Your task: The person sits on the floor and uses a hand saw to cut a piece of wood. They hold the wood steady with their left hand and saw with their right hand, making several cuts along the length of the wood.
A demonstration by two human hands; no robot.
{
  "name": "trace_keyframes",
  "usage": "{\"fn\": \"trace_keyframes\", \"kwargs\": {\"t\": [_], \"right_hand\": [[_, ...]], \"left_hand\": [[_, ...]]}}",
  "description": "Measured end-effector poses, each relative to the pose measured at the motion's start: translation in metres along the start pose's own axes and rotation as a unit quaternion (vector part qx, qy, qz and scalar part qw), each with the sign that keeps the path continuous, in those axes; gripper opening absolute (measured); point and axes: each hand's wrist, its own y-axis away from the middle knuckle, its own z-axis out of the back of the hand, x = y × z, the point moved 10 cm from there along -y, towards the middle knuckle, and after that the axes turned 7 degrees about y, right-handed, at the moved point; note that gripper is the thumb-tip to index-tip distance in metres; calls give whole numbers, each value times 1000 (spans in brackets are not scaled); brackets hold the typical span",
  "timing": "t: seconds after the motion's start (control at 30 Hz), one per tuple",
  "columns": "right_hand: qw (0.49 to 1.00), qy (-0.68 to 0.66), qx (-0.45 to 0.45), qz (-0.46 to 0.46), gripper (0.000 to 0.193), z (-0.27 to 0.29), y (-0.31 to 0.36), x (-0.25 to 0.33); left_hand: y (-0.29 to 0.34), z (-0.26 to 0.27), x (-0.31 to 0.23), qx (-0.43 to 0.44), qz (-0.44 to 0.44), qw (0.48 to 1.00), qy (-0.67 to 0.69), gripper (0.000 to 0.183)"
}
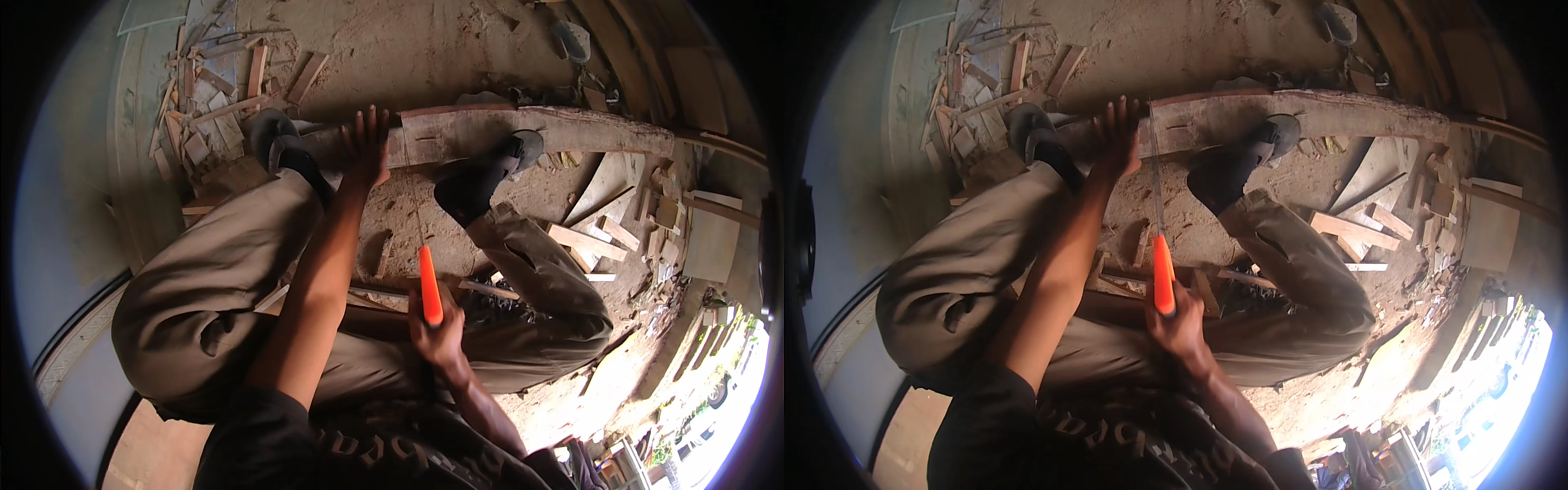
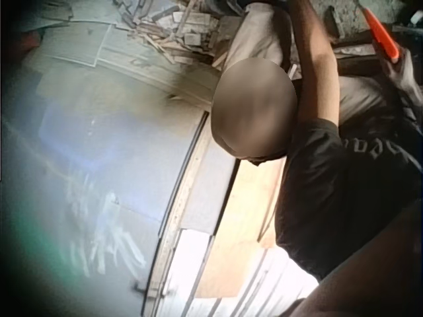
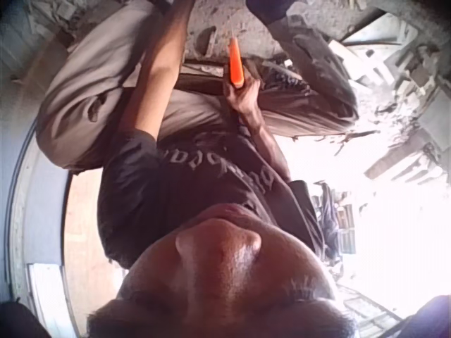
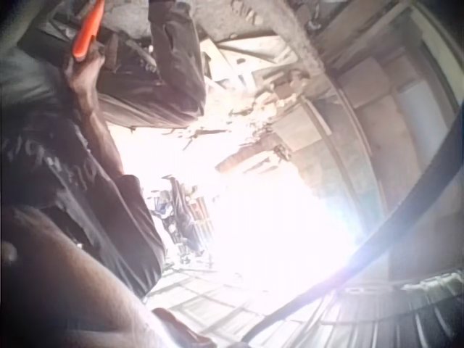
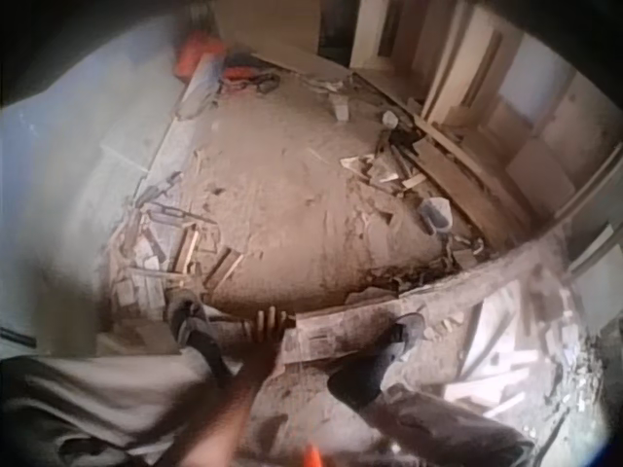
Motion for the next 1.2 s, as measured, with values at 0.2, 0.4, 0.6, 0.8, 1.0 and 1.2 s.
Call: {"fn": "trace_keyframes", "kwargs": {"t": [0.2,0.4,0.6,0.8,1.0,1.2], "right_hand": [[995,-85,-10,-50,14,-33,-81,-41],[995,-68,-17,-76,15,-33,-81,-45],[994,-86,-36,-60,18,-3,-9,-29],[991,-125,-18,-50,21,-38,-123,-44],[980,-194,41,-24,31,-88,-115,-98],[980,-171,89,-55,29,-96,-107,-97]], "left_hand": [[-9,2,2,90,21,995,43,122],[-2,15,-1,68,4,996,54,123],[-6,15,-5,91,31,995,20,111],[-11,15,-2,119,31,988,92,118],[-6,0,0,156,44,985,60,127],[-7,-14,4,163,38,986,15,128]]}}
